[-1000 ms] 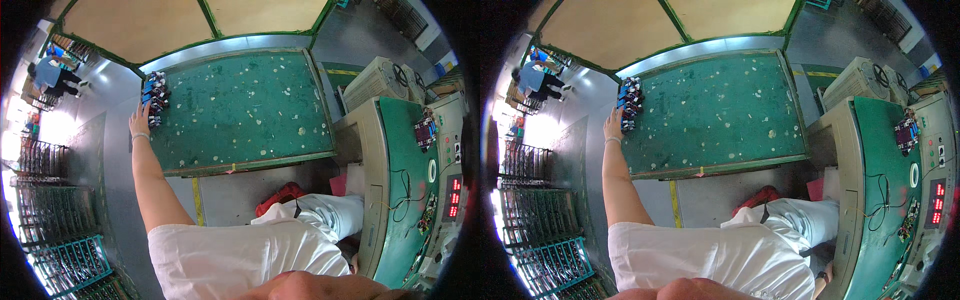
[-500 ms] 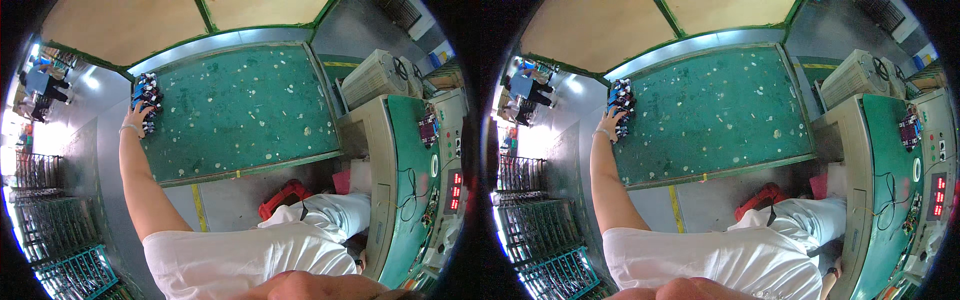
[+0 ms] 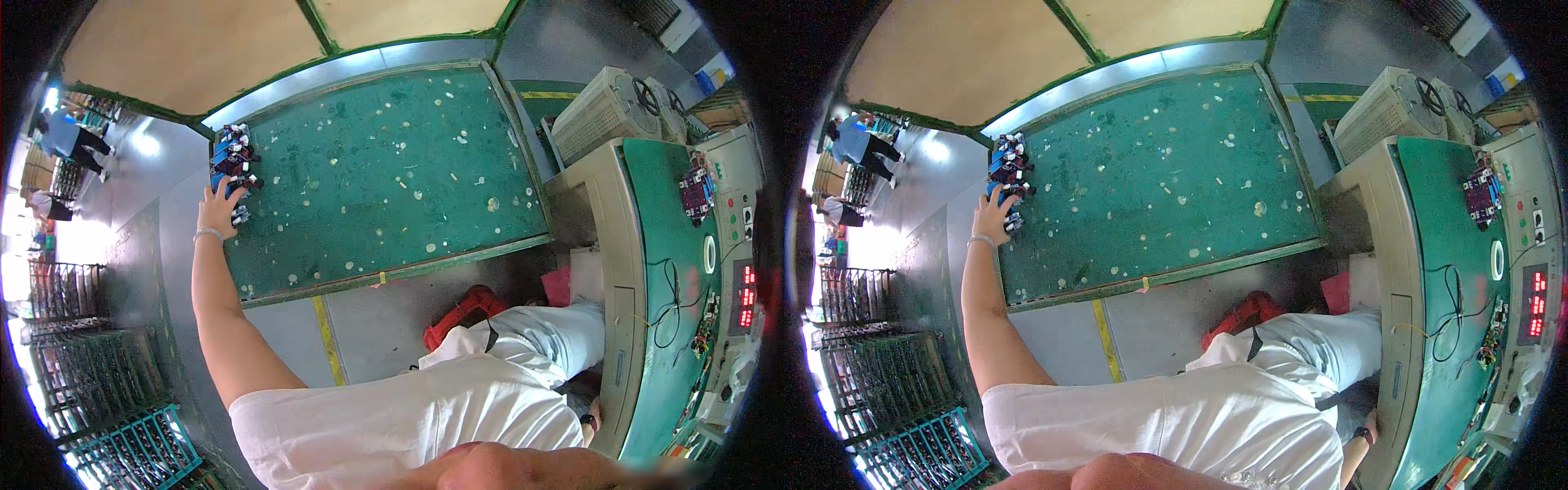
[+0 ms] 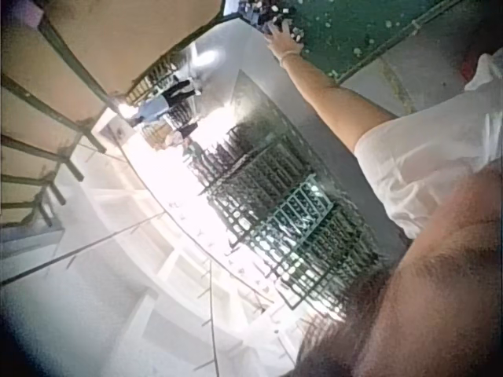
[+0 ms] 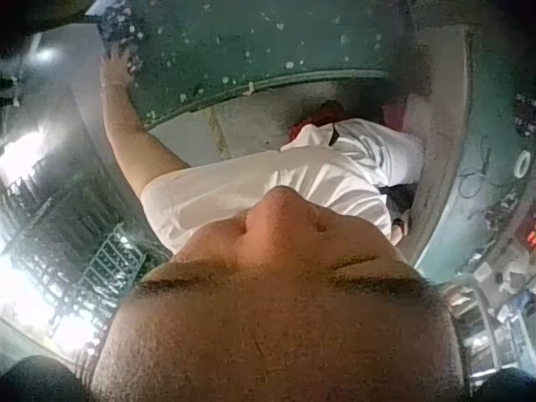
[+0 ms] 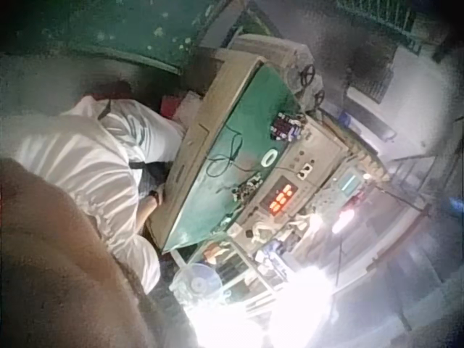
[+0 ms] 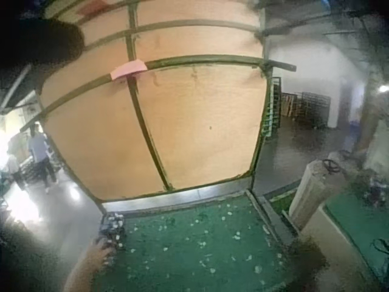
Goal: Testing and assembling electronic components and battery packs at a workstation.
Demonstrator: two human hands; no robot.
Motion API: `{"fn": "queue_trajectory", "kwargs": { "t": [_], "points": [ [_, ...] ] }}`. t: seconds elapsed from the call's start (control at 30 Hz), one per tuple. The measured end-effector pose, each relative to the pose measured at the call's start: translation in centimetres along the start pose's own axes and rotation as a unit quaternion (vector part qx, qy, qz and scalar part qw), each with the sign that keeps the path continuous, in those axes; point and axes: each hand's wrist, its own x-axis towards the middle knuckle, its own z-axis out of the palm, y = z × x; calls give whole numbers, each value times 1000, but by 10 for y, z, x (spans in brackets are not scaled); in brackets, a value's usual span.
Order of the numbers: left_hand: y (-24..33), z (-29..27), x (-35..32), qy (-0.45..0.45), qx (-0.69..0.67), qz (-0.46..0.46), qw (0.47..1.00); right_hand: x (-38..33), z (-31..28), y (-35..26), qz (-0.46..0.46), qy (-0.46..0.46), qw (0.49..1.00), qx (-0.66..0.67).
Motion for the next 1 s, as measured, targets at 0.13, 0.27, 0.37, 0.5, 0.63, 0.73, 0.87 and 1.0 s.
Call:
{"fn": "queue_trajectory", "kwargs": {
  "t": [0.13,0.27,0.37,0.5,0.63,0.73,0.87,1.0],
  "points": [
    [15,-5,-23,38,10,6,999,17,-2,-8,14,8,1000,22],
    [30,-19,-45,61,-48,32,996,65,-9,-27,68,26,992,102],
    [53,-42,-49,80,-64,76,992,100,-33,-24,97,-120,988,18],
    [105,-97,-48,84,-26,109,990,98,-56,5,102,-89,989,52],
    [159,-180,-44,127,-24,203,971,56,-55,32,114,-121,981,100],
    [213,-254,-41,221,-17,282,934,23,-50,44,107,-149,976,121],
    [306,-370,-32,313,12,418,853,-11,-42,55,72,-88,985,134],
    [420,-478,-24,390,12,541,745,-33,-40,59,95,-148,971,165]
  ]
}}
